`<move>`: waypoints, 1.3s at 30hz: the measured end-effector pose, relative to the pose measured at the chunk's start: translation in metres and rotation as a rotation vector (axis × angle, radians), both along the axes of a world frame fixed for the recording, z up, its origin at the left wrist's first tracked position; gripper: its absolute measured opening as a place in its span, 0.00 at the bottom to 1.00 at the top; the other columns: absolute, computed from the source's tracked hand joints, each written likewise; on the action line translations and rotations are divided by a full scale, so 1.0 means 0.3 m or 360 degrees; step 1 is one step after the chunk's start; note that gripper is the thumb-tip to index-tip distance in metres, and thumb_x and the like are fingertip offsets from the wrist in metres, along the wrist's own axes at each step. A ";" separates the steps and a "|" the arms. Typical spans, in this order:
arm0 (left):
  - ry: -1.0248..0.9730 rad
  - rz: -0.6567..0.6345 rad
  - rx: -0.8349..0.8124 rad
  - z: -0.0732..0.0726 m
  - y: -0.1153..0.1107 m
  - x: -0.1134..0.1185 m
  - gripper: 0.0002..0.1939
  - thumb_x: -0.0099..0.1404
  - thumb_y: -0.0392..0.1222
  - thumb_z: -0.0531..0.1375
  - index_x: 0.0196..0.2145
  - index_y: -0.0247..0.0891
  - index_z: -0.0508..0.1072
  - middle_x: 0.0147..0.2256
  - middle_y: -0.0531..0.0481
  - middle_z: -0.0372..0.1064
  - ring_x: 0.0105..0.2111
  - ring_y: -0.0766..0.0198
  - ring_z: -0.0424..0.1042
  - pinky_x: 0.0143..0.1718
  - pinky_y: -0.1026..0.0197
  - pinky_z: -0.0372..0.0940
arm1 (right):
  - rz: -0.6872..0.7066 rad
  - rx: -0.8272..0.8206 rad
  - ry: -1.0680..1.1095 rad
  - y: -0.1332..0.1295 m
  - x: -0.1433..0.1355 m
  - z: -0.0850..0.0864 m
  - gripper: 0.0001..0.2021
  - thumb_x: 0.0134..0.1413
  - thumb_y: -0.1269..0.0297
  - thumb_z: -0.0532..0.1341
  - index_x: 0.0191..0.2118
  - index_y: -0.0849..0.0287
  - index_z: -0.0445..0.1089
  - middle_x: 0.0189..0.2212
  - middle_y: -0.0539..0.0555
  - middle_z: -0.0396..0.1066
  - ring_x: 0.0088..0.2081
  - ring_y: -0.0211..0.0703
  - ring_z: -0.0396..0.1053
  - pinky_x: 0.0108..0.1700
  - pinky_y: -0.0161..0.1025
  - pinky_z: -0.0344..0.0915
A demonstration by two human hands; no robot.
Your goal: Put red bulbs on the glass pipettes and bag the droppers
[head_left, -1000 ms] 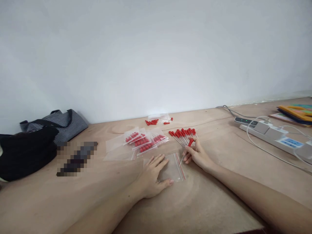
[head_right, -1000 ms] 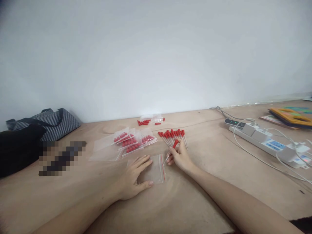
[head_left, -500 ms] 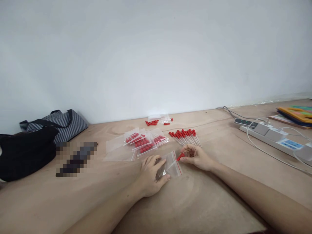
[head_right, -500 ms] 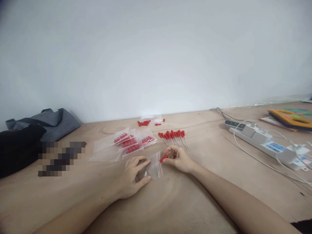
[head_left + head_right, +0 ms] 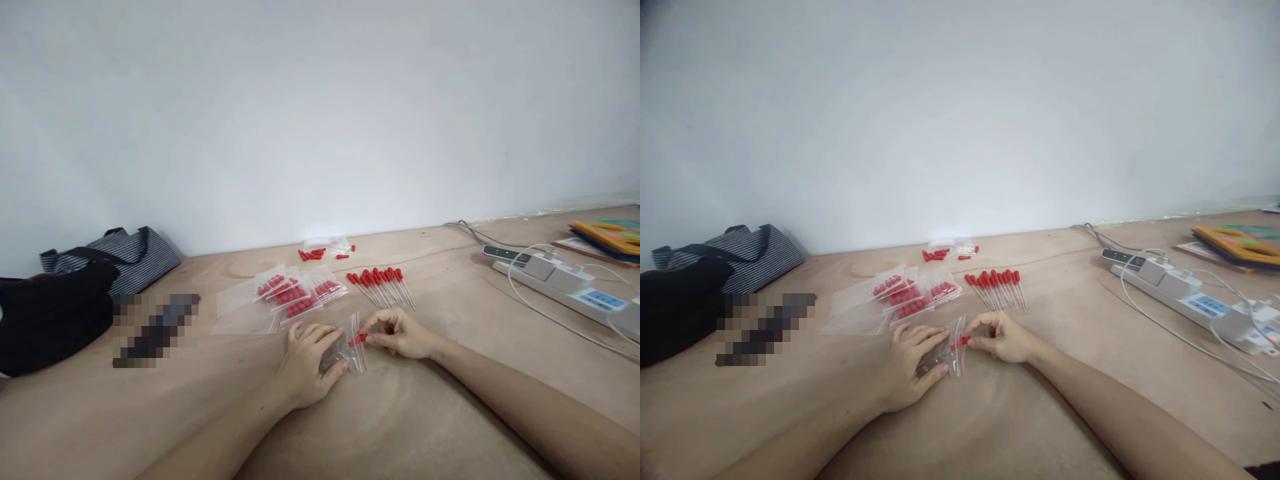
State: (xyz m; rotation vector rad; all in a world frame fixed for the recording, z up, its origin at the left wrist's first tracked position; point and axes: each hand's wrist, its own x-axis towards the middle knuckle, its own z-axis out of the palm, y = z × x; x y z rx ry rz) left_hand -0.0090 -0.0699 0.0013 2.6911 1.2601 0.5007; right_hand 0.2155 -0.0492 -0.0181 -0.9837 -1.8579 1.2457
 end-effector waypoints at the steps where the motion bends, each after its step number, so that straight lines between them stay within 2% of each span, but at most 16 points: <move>1: 0.0000 -0.0004 -0.0004 -0.001 0.001 0.000 0.22 0.58 0.48 0.55 0.49 0.44 0.63 0.48 0.46 0.65 0.48 0.52 0.61 0.51 0.37 0.41 | 0.0014 0.0009 0.0009 0.002 -0.002 -0.001 0.14 0.46 0.54 0.60 0.34 0.61 0.68 0.12 0.42 0.55 0.14 0.28 0.50 0.15 0.28 0.48; 4: 0.0005 -0.0019 -0.0008 -0.003 0.001 0.000 0.22 0.58 0.50 0.55 0.50 0.45 0.63 0.48 0.46 0.64 0.49 0.51 0.60 0.51 0.38 0.42 | 0.0076 0.0166 0.0021 0.009 -0.012 0.002 0.12 0.48 0.57 0.59 0.32 0.61 0.67 0.21 0.47 0.64 0.20 0.30 0.57 0.22 0.29 0.55; 7: 0.0012 -0.0035 -0.0003 -0.003 0.000 0.006 0.21 0.58 0.50 0.55 0.50 0.47 0.63 0.49 0.48 0.64 0.49 0.52 0.60 0.51 0.38 0.43 | 0.0150 0.0280 -0.0021 0.013 -0.028 0.009 0.09 0.49 0.60 0.58 0.31 0.62 0.68 0.29 0.51 0.68 0.25 0.31 0.59 0.27 0.30 0.57; 12: 0.0007 -0.0033 -0.0019 0.004 0.009 0.007 0.23 0.57 0.52 0.55 0.49 0.44 0.63 0.48 0.46 0.64 0.49 0.51 0.60 0.51 0.38 0.44 | 0.0143 0.0140 -0.0095 0.016 -0.053 0.017 0.12 0.46 0.57 0.60 0.29 0.63 0.69 0.21 0.48 0.66 0.19 0.29 0.56 0.23 0.29 0.55; 15: -0.0007 -0.0113 -0.0087 0.024 0.018 -0.029 0.26 0.57 0.51 0.56 0.52 0.41 0.61 0.49 0.44 0.63 0.49 0.53 0.60 0.51 0.43 0.50 | 0.0068 0.0018 -0.0021 0.020 -0.060 0.010 0.15 0.42 0.54 0.62 0.27 0.64 0.68 0.17 0.46 0.63 0.17 0.28 0.55 0.20 0.28 0.54; 18: 0.0000 -0.0190 -0.0215 0.045 0.021 -0.077 0.22 0.61 0.46 0.53 0.52 0.43 0.60 0.52 0.46 0.60 0.51 0.56 0.59 0.51 0.50 0.55 | -0.0046 -0.0040 0.0062 0.026 -0.061 -0.009 0.15 0.39 0.54 0.64 0.24 0.63 0.67 0.16 0.46 0.63 0.17 0.29 0.56 0.20 0.29 0.54; 22: 0.0002 -0.0185 -0.0301 0.049 0.017 -0.102 0.19 0.61 0.43 0.53 0.51 0.44 0.63 0.54 0.47 0.57 0.54 0.56 0.56 0.53 0.48 0.54 | -0.0212 0.0010 -0.0012 0.053 -0.033 -0.028 0.13 0.39 0.56 0.63 0.25 0.63 0.67 0.17 0.47 0.64 0.17 0.31 0.58 0.20 0.30 0.55; 24: -0.0029 -0.0172 -0.0290 0.042 0.017 -0.096 0.19 0.61 0.43 0.53 0.50 0.44 0.64 0.54 0.46 0.57 0.53 0.55 0.57 0.52 0.47 0.54 | -0.0414 0.0126 -0.0126 0.081 -0.007 -0.016 0.10 0.42 0.59 0.61 0.26 0.62 0.68 0.20 0.49 0.67 0.19 0.32 0.60 0.21 0.31 0.57; 27: -0.0066 -0.0167 -0.0268 0.031 0.019 -0.087 0.18 0.60 0.42 0.54 0.50 0.44 0.65 0.53 0.46 0.58 0.53 0.55 0.58 0.52 0.47 0.55 | -0.0769 0.0425 -0.0447 0.139 0.014 0.037 0.07 0.45 0.63 0.58 0.26 0.61 0.69 0.26 0.52 0.71 0.24 0.35 0.64 0.27 0.32 0.59; 30: -0.0062 -0.0158 -0.0280 0.028 0.023 -0.090 0.19 0.60 0.42 0.54 0.50 0.44 0.64 0.54 0.47 0.58 0.53 0.55 0.58 0.53 0.47 0.55 | -0.0858 0.0564 -0.0980 0.199 -0.018 0.098 0.08 0.49 0.66 0.54 0.30 0.58 0.71 0.31 0.52 0.72 0.34 0.39 0.68 0.35 0.33 0.60; 32: -0.0044 -0.0160 -0.0303 0.030 0.024 -0.094 0.19 0.60 0.42 0.54 0.50 0.44 0.64 0.54 0.46 0.57 0.53 0.55 0.57 0.53 0.47 0.55 | -0.0921 0.0523 -0.1255 0.234 -0.064 0.120 0.10 0.50 0.66 0.53 0.33 0.58 0.71 0.34 0.55 0.72 0.38 0.43 0.68 0.37 0.35 0.60; 35: -0.0019 -0.0174 -0.0320 0.036 0.023 -0.097 0.19 0.61 0.42 0.53 0.51 0.43 0.63 0.54 0.45 0.56 0.54 0.54 0.56 0.53 0.46 0.54 | -0.0997 0.0442 -0.1390 0.277 -0.137 0.117 0.10 0.50 0.68 0.53 0.35 0.64 0.70 0.36 0.64 0.70 0.40 0.51 0.68 0.36 0.40 0.61; 39: -0.0039 -0.0195 -0.0301 0.037 0.024 -0.096 0.19 0.60 0.42 0.54 0.50 0.42 0.64 0.54 0.45 0.58 0.53 0.55 0.57 0.52 0.47 0.55 | -0.0979 0.0383 -0.1478 0.303 -0.202 0.092 0.11 0.49 0.77 0.51 0.37 0.68 0.67 0.37 0.67 0.68 0.40 0.52 0.68 0.37 0.42 0.62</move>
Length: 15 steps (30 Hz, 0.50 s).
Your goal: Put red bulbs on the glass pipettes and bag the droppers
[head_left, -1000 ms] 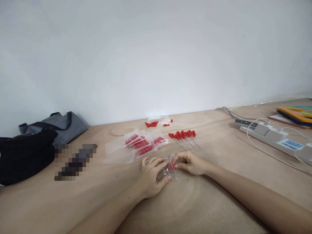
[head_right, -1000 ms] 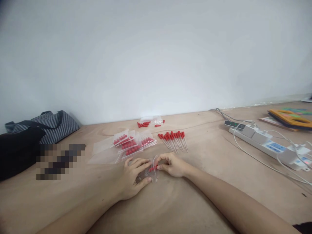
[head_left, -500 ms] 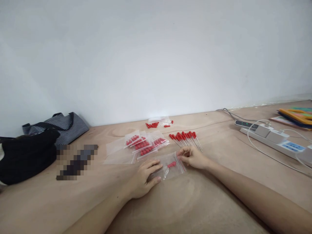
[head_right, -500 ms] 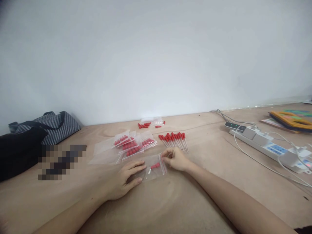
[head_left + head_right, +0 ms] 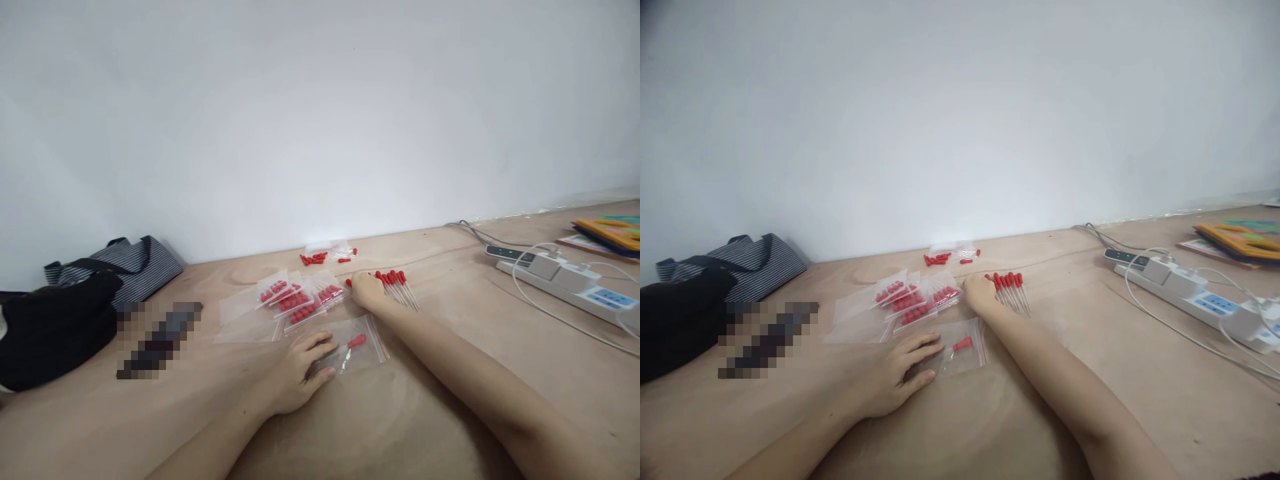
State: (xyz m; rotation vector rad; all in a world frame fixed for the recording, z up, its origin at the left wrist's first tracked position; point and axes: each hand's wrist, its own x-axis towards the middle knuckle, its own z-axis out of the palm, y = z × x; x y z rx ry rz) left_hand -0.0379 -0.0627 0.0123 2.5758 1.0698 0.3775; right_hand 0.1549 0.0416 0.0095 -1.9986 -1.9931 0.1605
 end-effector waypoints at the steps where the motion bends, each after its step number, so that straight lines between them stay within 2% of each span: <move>1: -0.0015 -0.0007 0.0007 -0.002 0.000 0.000 0.19 0.60 0.42 0.54 0.50 0.43 0.64 0.54 0.46 0.58 0.53 0.55 0.57 0.52 0.47 0.55 | 0.0017 -0.0006 -0.0005 0.000 -0.009 -0.003 0.12 0.49 0.78 0.50 0.38 0.68 0.66 0.38 0.68 0.68 0.40 0.53 0.67 0.37 0.42 0.62; 5: -0.0017 -0.0013 0.0010 -0.008 0.001 -0.002 0.19 0.60 0.42 0.54 0.51 0.43 0.64 0.54 0.46 0.57 0.53 0.55 0.57 0.52 0.46 0.55 | 0.0152 0.0051 0.0022 -0.026 0.010 0.014 0.15 0.53 0.74 0.49 0.48 0.69 0.59 0.44 0.69 0.63 0.44 0.51 0.65 0.39 0.41 0.61; 8: -0.0014 -0.0005 0.0011 -0.007 0.000 -0.001 0.19 0.60 0.42 0.54 0.50 0.44 0.64 0.54 0.46 0.57 0.53 0.55 0.57 0.52 0.47 0.55 | 0.0273 0.0155 0.0170 -0.068 0.101 0.033 0.24 0.54 0.68 0.50 0.56 0.70 0.45 0.43 0.66 0.63 0.43 0.47 0.64 0.40 0.38 0.61; 10: -0.0016 -0.0007 0.0015 -0.004 -0.001 -0.001 0.19 0.60 0.42 0.54 0.50 0.44 0.64 0.54 0.46 0.57 0.53 0.55 0.57 0.52 0.47 0.55 | 0.0346 0.0312 0.0602 -0.105 0.182 0.026 0.25 0.53 0.68 0.48 0.56 0.68 0.42 0.35 0.60 0.65 0.36 0.43 0.66 0.38 0.39 0.61; 12: -0.0005 -0.0005 0.0017 0.000 0.000 0.000 0.19 0.61 0.42 0.53 0.50 0.44 0.64 0.54 0.46 0.57 0.53 0.55 0.57 0.52 0.47 0.55 | 0.0284 0.0436 0.1021 -0.143 0.253 -0.002 0.22 0.53 0.66 0.48 0.53 0.64 0.45 0.31 0.53 0.64 0.28 0.39 0.65 0.33 0.39 0.63; 13: 0.0004 -0.0002 0.0021 0.001 0.000 0.001 0.19 0.61 0.43 0.53 0.50 0.44 0.64 0.54 0.46 0.57 0.53 0.55 0.57 0.52 0.47 0.55 | 0.0231 0.0468 0.1253 -0.161 0.278 -0.022 0.20 0.52 0.64 0.48 0.52 0.61 0.45 0.29 0.50 0.62 0.23 0.36 0.63 0.28 0.37 0.63; 15: 0.0027 0.0001 0.0030 0.004 0.001 0.004 0.19 0.61 0.43 0.53 0.50 0.44 0.64 0.54 0.46 0.57 0.53 0.55 0.57 0.52 0.48 0.55 | 0.0138 0.0479 0.1643 -0.192 0.300 -0.066 0.19 0.51 0.61 0.49 0.49 0.57 0.44 0.26 0.45 0.58 0.18 0.32 0.58 0.20 0.34 0.60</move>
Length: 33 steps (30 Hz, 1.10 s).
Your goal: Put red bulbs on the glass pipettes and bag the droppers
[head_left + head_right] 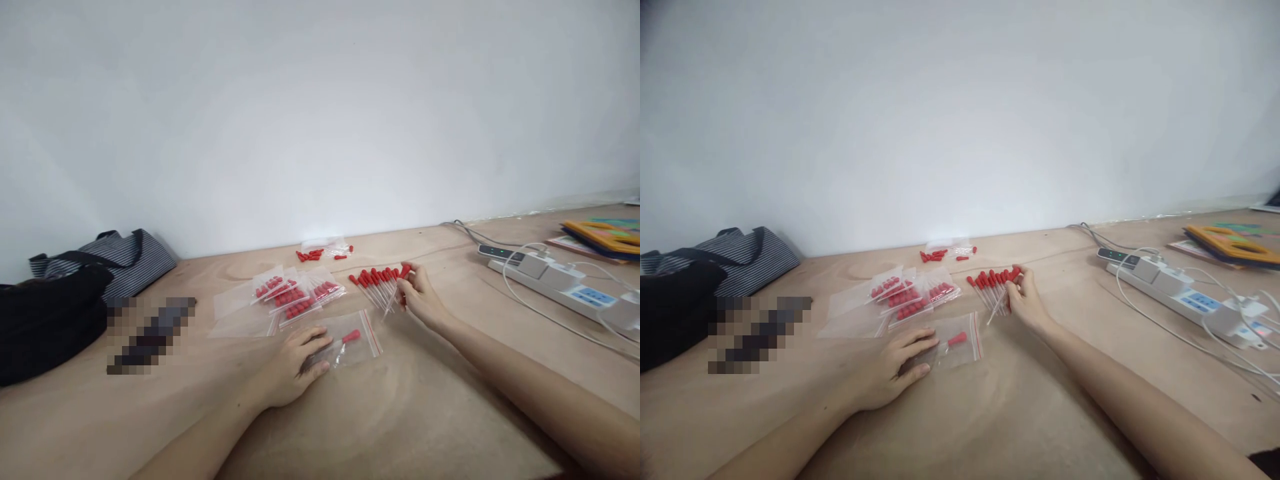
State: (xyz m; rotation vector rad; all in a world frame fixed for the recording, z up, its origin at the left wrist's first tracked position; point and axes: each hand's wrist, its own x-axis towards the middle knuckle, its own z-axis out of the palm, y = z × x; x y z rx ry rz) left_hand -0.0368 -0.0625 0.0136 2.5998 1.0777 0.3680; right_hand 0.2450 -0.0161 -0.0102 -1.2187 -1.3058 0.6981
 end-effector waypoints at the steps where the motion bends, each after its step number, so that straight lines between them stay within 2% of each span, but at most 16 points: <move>1: 0.0011 0.0002 0.0003 0.001 0.000 0.001 0.19 0.61 0.43 0.53 0.50 0.44 0.64 0.54 0.46 0.57 0.53 0.55 0.57 0.52 0.48 0.55 | -0.0014 -0.0013 0.0146 -0.013 -0.002 -0.020 0.19 0.50 0.61 0.50 0.47 0.56 0.44 0.25 0.44 0.56 0.17 0.31 0.57 0.18 0.32 0.59; 5: 0.0011 0.0009 -0.0009 0.000 -0.001 0.003 0.19 0.61 0.43 0.53 0.50 0.43 0.64 0.54 0.45 0.57 0.53 0.55 0.57 0.52 0.48 0.55 | -0.0058 -0.0035 0.0412 -0.044 -0.054 -0.063 0.18 0.47 0.60 0.52 0.43 0.53 0.44 0.26 0.43 0.55 0.18 0.31 0.59 0.19 0.32 0.62; 12: -0.0060 0.0025 -0.0045 -0.011 -0.003 -0.002 0.20 0.61 0.43 0.53 0.51 0.44 0.62 0.54 0.46 0.57 0.53 0.56 0.56 0.53 0.48 0.54 | 0.0106 -0.0212 0.0511 -0.100 -0.127 -0.056 0.18 0.47 0.57 0.55 0.41 0.53 0.46 0.26 0.44 0.56 0.21 0.33 0.62 0.22 0.35 0.66; 16: -0.0068 0.0045 -0.0055 -0.009 -0.004 -0.001 0.22 0.60 0.43 0.54 0.53 0.43 0.59 0.54 0.46 0.57 0.53 0.56 0.56 0.53 0.48 0.54 | 0.0269 -0.0353 0.0342 -0.136 -0.133 -0.047 0.17 0.43 0.54 0.59 0.36 0.56 0.54 0.25 0.45 0.59 0.19 0.32 0.62 0.16 0.30 0.60; 20: -0.0051 0.0051 -0.0049 -0.002 -0.006 0.002 0.21 0.60 0.42 0.53 0.52 0.43 0.60 0.54 0.46 0.58 0.53 0.56 0.57 0.53 0.49 0.54 | 0.0555 -0.0464 -0.0022 -0.144 -0.118 -0.038 0.17 0.41 0.53 0.61 0.33 0.61 0.64 0.17 0.44 0.59 0.15 0.29 0.55 0.13 0.27 0.51; 23: -0.0034 0.0063 -0.0039 0.004 -0.009 0.003 0.20 0.61 0.43 0.53 0.52 0.43 0.61 0.54 0.46 0.58 0.53 0.56 0.57 0.52 0.49 0.55 | 0.0805 -0.0279 -0.0284 -0.135 -0.106 -0.027 0.14 0.43 0.55 0.61 0.34 0.61 0.70 0.24 0.50 0.65 0.19 0.30 0.59 0.19 0.30 0.57; 25: -0.0026 0.0069 -0.0036 0.008 -0.010 0.005 0.20 0.61 0.43 0.53 0.51 0.43 0.62 0.53 0.46 0.58 0.53 0.56 0.57 0.52 0.50 0.56 | 0.0953 -0.0092 -0.0414 -0.129 -0.101 -0.014 0.12 0.45 0.56 0.61 0.33 0.58 0.72 0.32 0.53 0.65 0.29 0.35 0.64 0.30 0.33 0.63; 28: -0.0015 0.0065 -0.0038 0.010 -0.011 0.008 0.20 0.61 0.43 0.53 0.51 0.42 0.62 0.53 0.46 0.58 0.53 0.56 0.58 0.52 0.50 0.56 | 0.1051 0.0030 -0.0517 -0.123 -0.099 0.009 0.11 0.45 0.57 0.62 0.33 0.56 0.74 0.38 0.55 0.63 0.40 0.41 0.63 0.41 0.36 0.62; 31: -0.0012 0.0073 -0.0052 0.005 -0.009 0.007 0.20 0.61 0.43 0.52 0.51 0.41 0.62 0.53 0.46 0.58 0.53 0.56 0.57 0.53 0.50 0.55 | 0.1223 0.0003 -0.0497 -0.120 -0.103 0.022 0.12 0.46 0.56 0.61 0.35 0.56 0.74 0.37 0.54 0.65 0.39 0.40 0.64 0.41 0.37 0.62; 33: -0.0012 0.0071 -0.0064 0.001 -0.008 0.004 0.20 0.61 0.43 0.52 0.52 0.42 0.61 0.54 0.46 0.57 0.53 0.56 0.56 0.53 0.49 0.54 | 0.1321 -0.0086 -0.0452 -0.117 -0.111 0.017 0.13 0.47 0.55 0.59 0.35 0.58 0.73 0.32 0.53 0.67 0.33 0.37 0.65 0.36 0.35 0.63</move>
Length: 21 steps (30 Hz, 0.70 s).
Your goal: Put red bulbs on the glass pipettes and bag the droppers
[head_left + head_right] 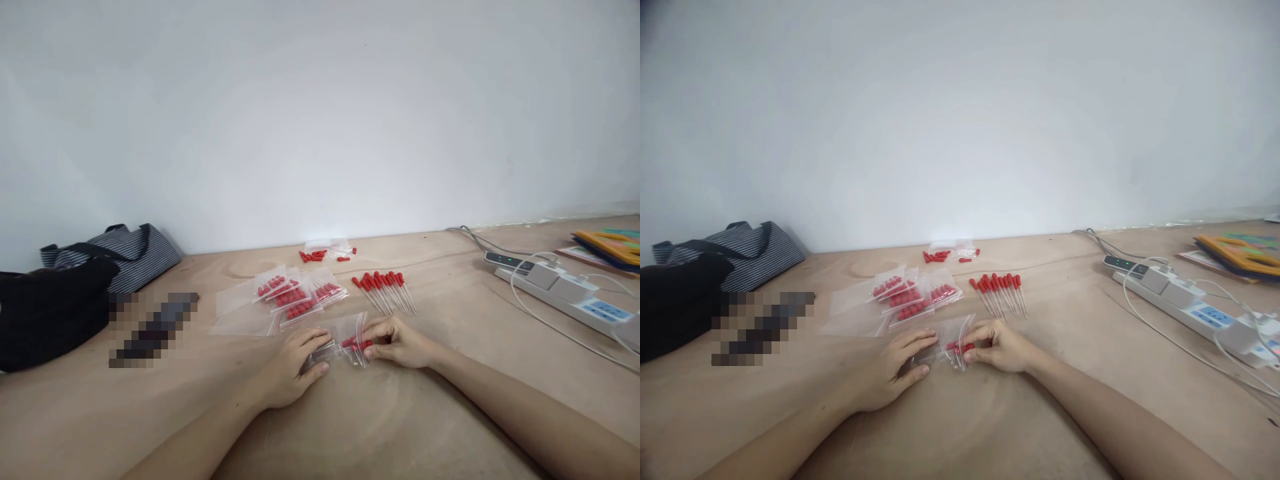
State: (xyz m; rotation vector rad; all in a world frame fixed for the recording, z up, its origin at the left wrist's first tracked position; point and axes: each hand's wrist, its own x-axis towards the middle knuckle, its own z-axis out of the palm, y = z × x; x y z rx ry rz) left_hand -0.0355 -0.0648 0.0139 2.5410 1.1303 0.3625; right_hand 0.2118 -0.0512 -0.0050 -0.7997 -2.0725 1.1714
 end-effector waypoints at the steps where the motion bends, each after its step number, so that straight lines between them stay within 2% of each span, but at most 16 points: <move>1: 0.0003 -0.0005 -0.0007 -0.002 0.001 -0.001 0.20 0.61 0.43 0.52 0.52 0.42 0.61 0.54 0.46 0.57 0.54 0.55 0.56 0.53 0.49 0.54 | -0.0010 -0.0072 -0.0011 0.002 -0.004 -0.007 0.14 0.47 0.55 0.59 0.34 0.59 0.73 0.28 0.52 0.67 0.28 0.35 0.64 0.31 0.33 0.62; 3: 0.0019 -0.0021 -0.0027 -0.004 0.003 -0.004 0.21 0.61 0.43 0.52 0.53 0.42 0.60 0.55 0.46 0.56 0.54 0.55 0.55 0.54 0.49 0.53 | -0.0157 -0.0236 -0.0005 0.008 -0.013 -0.027 0.16 0.43 0.53 0.62 0.33 0.61 0.72 0.21 0.48 0.65 0.21 0.32 0.59 0.23 0.30 0.58; 6: 0.0021 -0.0025 -0.0046 -0.007 0.006 -0.008 0.21 0.62 0.43 0.52 0.53 0.42 0.59 0.55 0.46 0.55 0.54 0.55 0.55 0.54 0.48 0.52 | -0.0391 -0.0371 0.0114 0.016 -0.021 -0.054 0.16 0.37 0.55 0.65 0.30 0.62 0.69 0.17 0.45 0.62 0.18 0.30 0.57 0.20 0.29 0.55; 11: -0.0032 -0.0042 -0.0018 -0.016 0.010 -0.011 0.21 0.62 0.44 0.52 0.53 0.44 0.59 0.55 0.47 0.55 0.54 0.55 0.55 0.54 0.48 0.53 | -0.0290 -0.0382 0.0090 0.021 -0.008 -0.059 0.13 0.44 0.55 0.61 0.26 0.62 0.68 0.15 0.45 0.60 0.17 0.29 0.55 0.20 0.29 0.53; 16: -0.0023 -0.0075 0.0027 -0.020 0.014 -0.012 0.20 0.62 0.43 0.52 0.52 0.42 0.60 0.54 0.46 0.56 0.53 0.55 0.56 0.53 0.48 0.54 | -0.0292 -0.0149 0.0087 0.032 -0.004 -0.061 0.10 0.39 0.59 0.64 0.22 0.62 0.70 0.24 0.50 0.65 0.24 0.32 0.61 0.26 0.31 0.58; 21: -0.0018 -0.0033 0.0041 -0.018 0.013 -0.010 0.20 0.61 0.42 0.53 0.51 0.42 0.62 0.53 0.46 0.58 0.53 0.55 0.56 0.53 0.48 0.54 | -0.0655 0.0152 -0.0129 0.010 -0.035 -0.061 0.09 0.44 0.63 0.61 0.19 0.61 0.67 0.19 0.48 0.62 0.21 0.31 0.58 0.22 0.30 0.54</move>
